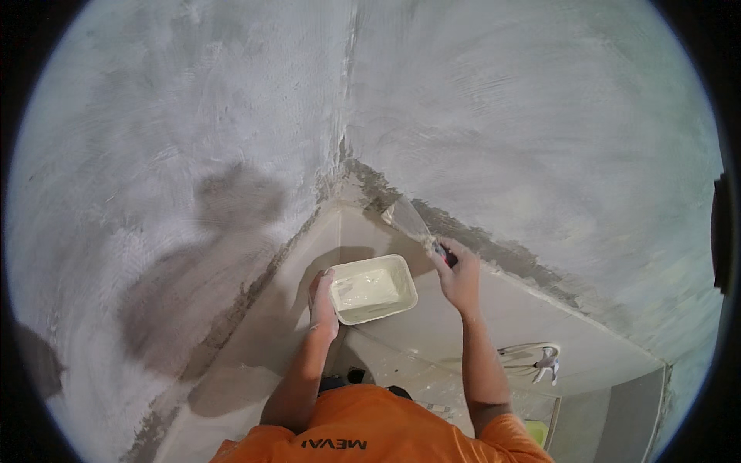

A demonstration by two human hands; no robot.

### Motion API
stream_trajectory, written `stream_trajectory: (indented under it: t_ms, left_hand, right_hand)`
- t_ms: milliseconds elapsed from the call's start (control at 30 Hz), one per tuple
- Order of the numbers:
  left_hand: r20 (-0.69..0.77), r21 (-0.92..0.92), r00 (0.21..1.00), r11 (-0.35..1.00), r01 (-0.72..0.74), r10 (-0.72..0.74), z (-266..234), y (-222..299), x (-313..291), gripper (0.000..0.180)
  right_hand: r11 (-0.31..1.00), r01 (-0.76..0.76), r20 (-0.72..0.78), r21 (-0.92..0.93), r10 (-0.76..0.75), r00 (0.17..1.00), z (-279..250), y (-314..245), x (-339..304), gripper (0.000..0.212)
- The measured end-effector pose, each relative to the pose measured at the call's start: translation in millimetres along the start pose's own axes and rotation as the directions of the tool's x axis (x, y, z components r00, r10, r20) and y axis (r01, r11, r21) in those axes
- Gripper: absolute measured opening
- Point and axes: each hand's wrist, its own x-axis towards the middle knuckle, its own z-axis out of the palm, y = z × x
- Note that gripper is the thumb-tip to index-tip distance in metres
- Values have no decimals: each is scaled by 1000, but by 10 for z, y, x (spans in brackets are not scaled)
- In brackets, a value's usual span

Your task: The person applies plaster to the upper edge of a tiled wall using a putty knife and a small plastic container of plaster mix.

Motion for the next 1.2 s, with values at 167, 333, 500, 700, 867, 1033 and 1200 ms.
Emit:
stream_trajectory:
  t_ms: [167, 333, 500, 700, 867, 1033, 1200]
  left_hand:
    - [39, -36, 994, 994, 103, -102, -265, -101, 225, 32]
    - [73, 84, 989, 989, 121, -127, -222, 115, 300, 31]
    - [82, 9, 975, 979, 205, -205, -148, 35, 378, 29]
    - [23, -5, 980, 980, 199, -199, -264, 40, 285, 31]
    - [47, 97, 989, 986, 138, -143, -423, 96, 303, 54]
    - [-7, 109, 993, 987, 117, -117, -354, 108, 320, 51]
    - [8, 107, 987, 982, 158, -160, -467, 55, 363, 51]
  right_hand:
    - [917, -159, -97, -366, 132, 986, 238, 48, 177, 36]
    - [855, -396, -183, -336, 353, 918, -83, 256, -127, 42]
    - [848, -452, -250, -276, 391, 886, -546, 502, -446, 41]
    - [856, -431, -293, -285, 350, 890, -259, -16, -524, 34]
    - [974, -145, -156, -174, 118, 981, 412, -256, -131, 32]
    - [892, -213, -85, -398, 195, 977, 581, -36, 64, 38]
    - [848, -449, -220, -281, 398, 891, -248, 463, -294, 42]
